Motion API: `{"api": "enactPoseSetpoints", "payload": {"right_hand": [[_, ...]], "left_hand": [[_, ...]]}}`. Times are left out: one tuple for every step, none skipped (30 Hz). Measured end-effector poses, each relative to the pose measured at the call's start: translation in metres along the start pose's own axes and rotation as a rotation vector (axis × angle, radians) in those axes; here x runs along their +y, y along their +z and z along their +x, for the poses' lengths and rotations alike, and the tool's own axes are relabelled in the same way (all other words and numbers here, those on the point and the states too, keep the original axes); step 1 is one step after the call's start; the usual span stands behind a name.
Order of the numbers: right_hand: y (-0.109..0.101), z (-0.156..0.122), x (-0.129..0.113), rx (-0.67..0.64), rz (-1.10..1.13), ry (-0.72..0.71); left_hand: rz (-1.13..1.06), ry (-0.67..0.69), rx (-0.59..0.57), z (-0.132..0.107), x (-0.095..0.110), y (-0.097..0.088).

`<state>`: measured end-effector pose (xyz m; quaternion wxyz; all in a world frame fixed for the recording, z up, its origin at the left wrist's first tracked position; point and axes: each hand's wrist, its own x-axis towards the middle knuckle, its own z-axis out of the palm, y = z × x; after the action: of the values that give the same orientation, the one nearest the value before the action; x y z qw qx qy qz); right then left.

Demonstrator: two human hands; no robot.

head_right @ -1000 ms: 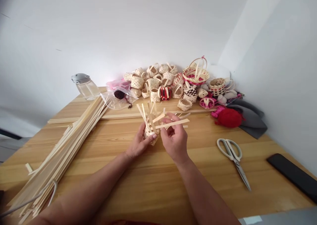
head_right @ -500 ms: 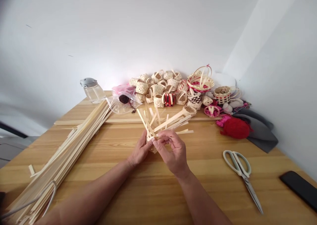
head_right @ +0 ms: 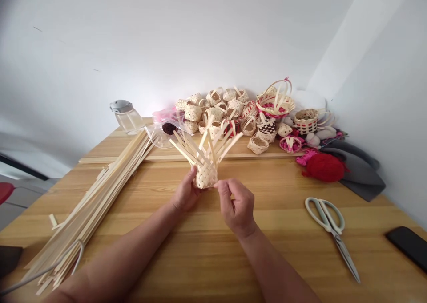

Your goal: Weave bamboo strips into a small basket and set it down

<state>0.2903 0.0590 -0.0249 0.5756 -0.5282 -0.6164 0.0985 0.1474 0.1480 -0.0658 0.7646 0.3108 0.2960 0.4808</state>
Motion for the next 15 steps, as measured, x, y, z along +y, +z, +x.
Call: {"api": "enactPoseSetpoints", "payload": {"right_hand": [[0.003,0.001,0.006,0.003,0.016,0.081],[0.006,0.002,0.013,0.011,0.04,0.161],[0.009,0.003,0.019,0.011,0.066,0.228],[0.013,0.003,0.025,0.001,0.095,0.286],[0.017,0.002,0.03,-0.018,0.131,0.333],[0.02,0.001,0.034,-0.041,0.175,0.365],[0.023,0.0,0.036,-0.071,0.226,0.386],[0.025,-0.001,0.037,-0.103,0.284,0.399],[0.028,-0.001,0.037,-0.136,0.346,0.411],[0.029,-0.002,0.036,-0.166,0.407,0.425],[0.03,-0.002,0.035,-0.189,0.465,0.446],[0.031,-0.002,0.034,-0.202,0.515,0.472],[0.032,-0.001,0.033,-0.211,0.556,0.498],[0.032,0.0,0.032,-0.217,0.586,0.52],[0.031,0.0,0.032,-0.224,0.603,0.535]], "left_hand": [[-0.028,-0.013,0.005,0.001,0.001,-0.001],[-0.049,-0.023,0.0,0.002,0.002,-0.002],[-0.063,-0.03,-0.011,0.002,0.002,-0.003],[-0.07,-0.034,-0.025,0.002,0.002,-0.003],[-0.072,-0.036,-0.042,0.002,0.001,-0.004],[-0.074,-0.037,-0.061,0.002,0.0,-0.003],[-0.081,-0.032,-0.082,0.001,-0.001,-0.003],[-0.091,-0.026,-0.104,0.0,-0.002,-0.002],[-0.102,-0.02,-0.127,0.0,-0.003,0.0],[-0.11,-0.016,-0.147,-0.001,-0.003,0.001],[-0.112,-0.015,-0.164,-0.002,-0.004,0.003],[-0.108,-0.016,-0.176,-0.003,-0.004,0.005],[-0.099,-0.021,-0.184,-0.004,-0.004,0.006],[-0.091,-0.028,-0.188,-0.004,-0.005,0.007],[-0.084,-0.03,-0.189,-0.004,-0.005,0.007]]}}
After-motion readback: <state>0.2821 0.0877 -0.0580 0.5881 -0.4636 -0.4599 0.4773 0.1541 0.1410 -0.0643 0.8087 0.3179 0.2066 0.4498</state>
